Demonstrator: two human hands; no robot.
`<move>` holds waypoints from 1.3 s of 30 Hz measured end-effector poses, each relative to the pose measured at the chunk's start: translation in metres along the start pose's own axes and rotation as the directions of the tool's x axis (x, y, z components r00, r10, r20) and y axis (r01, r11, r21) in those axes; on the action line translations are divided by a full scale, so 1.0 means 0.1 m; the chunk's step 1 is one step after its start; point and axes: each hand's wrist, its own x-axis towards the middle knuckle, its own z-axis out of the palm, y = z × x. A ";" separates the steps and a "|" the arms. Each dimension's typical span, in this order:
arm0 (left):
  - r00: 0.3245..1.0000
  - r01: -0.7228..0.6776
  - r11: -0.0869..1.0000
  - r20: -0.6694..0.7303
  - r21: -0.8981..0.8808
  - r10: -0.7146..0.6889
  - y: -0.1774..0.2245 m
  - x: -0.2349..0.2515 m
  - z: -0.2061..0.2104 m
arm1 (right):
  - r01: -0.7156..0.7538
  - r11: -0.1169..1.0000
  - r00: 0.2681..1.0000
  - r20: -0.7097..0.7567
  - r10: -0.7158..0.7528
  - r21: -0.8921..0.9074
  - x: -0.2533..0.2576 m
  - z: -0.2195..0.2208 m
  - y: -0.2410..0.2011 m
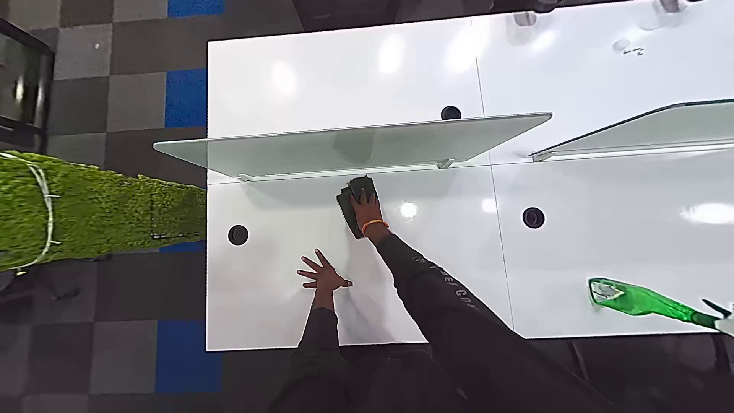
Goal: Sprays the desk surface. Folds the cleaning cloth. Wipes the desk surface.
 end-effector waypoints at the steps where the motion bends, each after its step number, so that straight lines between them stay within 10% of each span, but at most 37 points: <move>1: 1.000 0.012 1.000 0.007 -0.007 -0.012 0.02 0.00 -0.01 | 0.041 0.999 0.999 -0.019 -0.041 0.001 0.11 -0.03 0.00; 10: 0.998 0.056 0.998 -0.009 -0.025 -0.056 0.03 0.06 0.06 | 0.107 0.992 0.991 -0.073 -0.112 -0.064 0.33 -0.19 0.24; 23: 0.998 0.069 0.998 -0.002 -0.007 -0.069 0.06 0.02 0.00 | -0.301 0.951 0.941 -0.139 0.309 0.074 0.05 -0.65 2.29; 39: 0.999 0.034 0.998 -0.006 -0.044 -0.035 0.02 0.03 0.02 | -0.274 0.935 0.926 -0.202 0.320 0.226 0.40 -0.32 0.88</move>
